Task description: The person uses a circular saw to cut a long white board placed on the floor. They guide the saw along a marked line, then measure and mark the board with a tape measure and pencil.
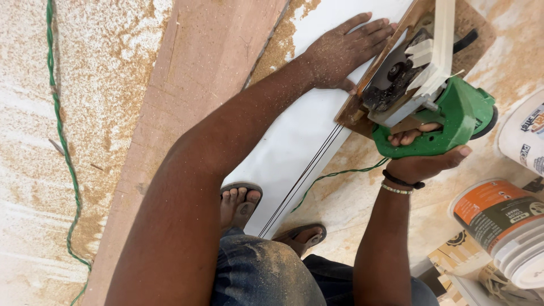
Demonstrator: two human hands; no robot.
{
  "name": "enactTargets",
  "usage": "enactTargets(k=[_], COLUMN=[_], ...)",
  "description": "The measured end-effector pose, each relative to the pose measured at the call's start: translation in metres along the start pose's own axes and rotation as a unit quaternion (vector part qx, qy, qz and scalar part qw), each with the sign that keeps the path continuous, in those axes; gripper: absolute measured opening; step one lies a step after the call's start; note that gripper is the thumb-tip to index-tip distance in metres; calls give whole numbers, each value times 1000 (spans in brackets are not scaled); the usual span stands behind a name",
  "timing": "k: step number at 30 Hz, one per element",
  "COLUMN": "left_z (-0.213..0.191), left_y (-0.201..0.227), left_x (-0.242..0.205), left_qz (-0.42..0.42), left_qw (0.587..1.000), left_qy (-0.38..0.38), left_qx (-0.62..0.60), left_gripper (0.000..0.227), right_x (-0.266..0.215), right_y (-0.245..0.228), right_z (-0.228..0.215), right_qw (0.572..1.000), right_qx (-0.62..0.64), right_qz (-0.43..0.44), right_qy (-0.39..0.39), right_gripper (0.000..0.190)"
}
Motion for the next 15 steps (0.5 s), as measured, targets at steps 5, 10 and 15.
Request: enactTargets(k=[5,10,15], left_z=[-3,-3,0], left_y=[-13,-22,-29], left_x=[17,32,44], left_qz=[-2,-2,-1], left_qw=[1000,1000,999], left_qy=[8,17,24], left_qx=[12,25,28], left_gripper=[136,135,138], right_x=[21,36,48], right_y=[-4,-7,-9], right_z=[-2,-7,-6], right_qw=[1000,998,999], right_qx=[-1,-29,-31], right_qz=[17,14,13], right_qy=[26,51,39], right_gripper=[86,86,89])
Point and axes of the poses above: each hand's wrist, its own x-axis towards the middle knuckle, its own z-axis out of the palm, y = z × x, the point moved 5 cm from there along x, towards the middle knuckle, and after that the axes turned 2 degrees about -x, right-handed, at the moved point
